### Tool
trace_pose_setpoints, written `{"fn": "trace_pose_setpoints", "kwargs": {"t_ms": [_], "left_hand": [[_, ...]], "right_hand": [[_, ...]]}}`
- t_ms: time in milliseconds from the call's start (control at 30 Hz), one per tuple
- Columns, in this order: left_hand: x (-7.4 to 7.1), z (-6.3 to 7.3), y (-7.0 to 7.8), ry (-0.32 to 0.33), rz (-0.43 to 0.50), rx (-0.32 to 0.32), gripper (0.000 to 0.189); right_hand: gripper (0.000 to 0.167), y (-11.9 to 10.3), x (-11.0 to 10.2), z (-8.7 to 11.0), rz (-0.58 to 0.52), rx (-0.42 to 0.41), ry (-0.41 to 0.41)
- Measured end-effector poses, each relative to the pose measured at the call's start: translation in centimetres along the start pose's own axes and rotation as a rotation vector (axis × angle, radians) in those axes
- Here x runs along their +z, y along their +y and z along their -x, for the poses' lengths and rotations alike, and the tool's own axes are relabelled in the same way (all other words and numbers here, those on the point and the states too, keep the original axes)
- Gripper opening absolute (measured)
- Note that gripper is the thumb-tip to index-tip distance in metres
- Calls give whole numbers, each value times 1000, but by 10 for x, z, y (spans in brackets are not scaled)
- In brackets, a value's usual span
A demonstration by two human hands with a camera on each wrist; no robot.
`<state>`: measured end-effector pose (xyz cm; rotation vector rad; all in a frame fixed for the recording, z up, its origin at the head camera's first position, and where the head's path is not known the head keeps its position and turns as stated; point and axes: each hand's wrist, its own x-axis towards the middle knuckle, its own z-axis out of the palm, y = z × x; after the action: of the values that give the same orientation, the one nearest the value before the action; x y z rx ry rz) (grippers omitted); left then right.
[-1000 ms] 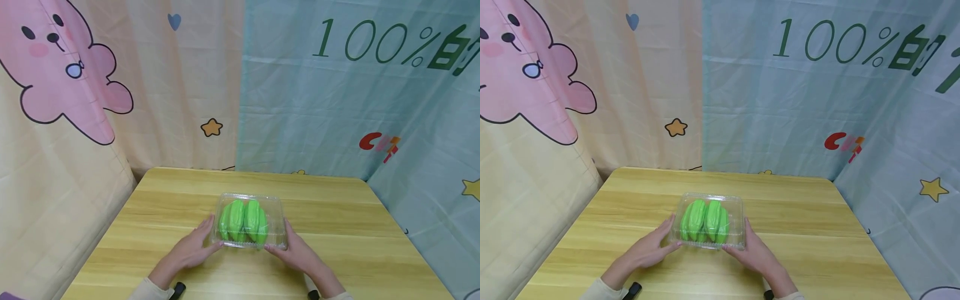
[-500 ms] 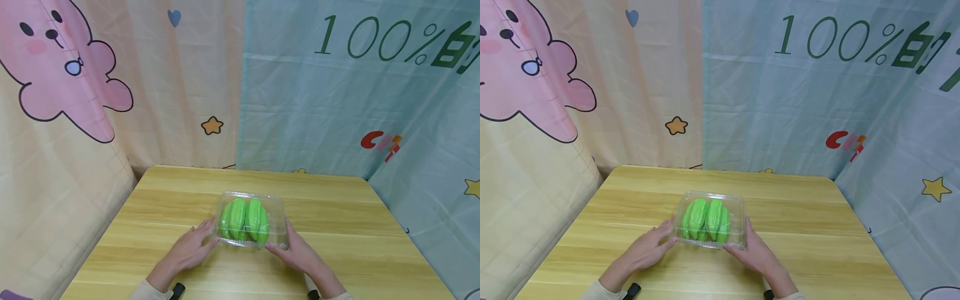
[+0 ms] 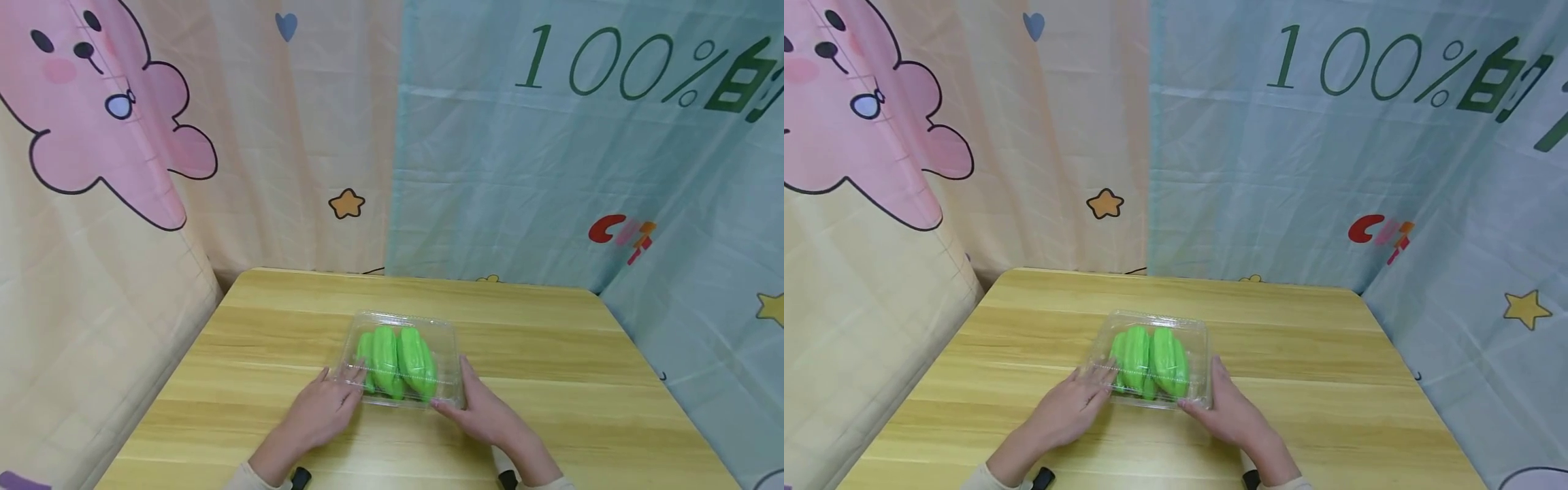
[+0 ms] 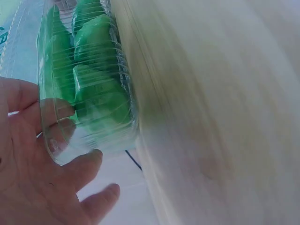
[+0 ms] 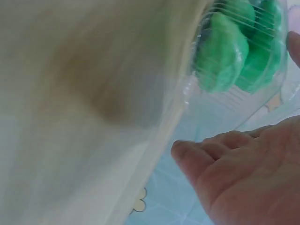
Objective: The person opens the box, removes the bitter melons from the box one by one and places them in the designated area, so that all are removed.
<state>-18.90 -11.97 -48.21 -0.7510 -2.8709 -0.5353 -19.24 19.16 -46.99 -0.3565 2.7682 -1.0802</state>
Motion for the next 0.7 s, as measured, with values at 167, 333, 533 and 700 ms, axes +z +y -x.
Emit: {"fn": "trace_pose_setpoints", "kwargs": {"t_ms": [167,333,533,700], "left_hand": [[-4,2,-4,15,89,-15,51],[-9,0,-7,18,186,-80,69],[-11,2,-14,-13,206,-54,57],[-12,5,-19,-10,282,-44,54]], "right_hand": [[115,5,3,-1,-71,-10,-7],[111,6,1,-3,-49,10,-18],[93,4,1,-2,-18,2,-55],[74,3,1,-1,-9,-55,-80]]}}
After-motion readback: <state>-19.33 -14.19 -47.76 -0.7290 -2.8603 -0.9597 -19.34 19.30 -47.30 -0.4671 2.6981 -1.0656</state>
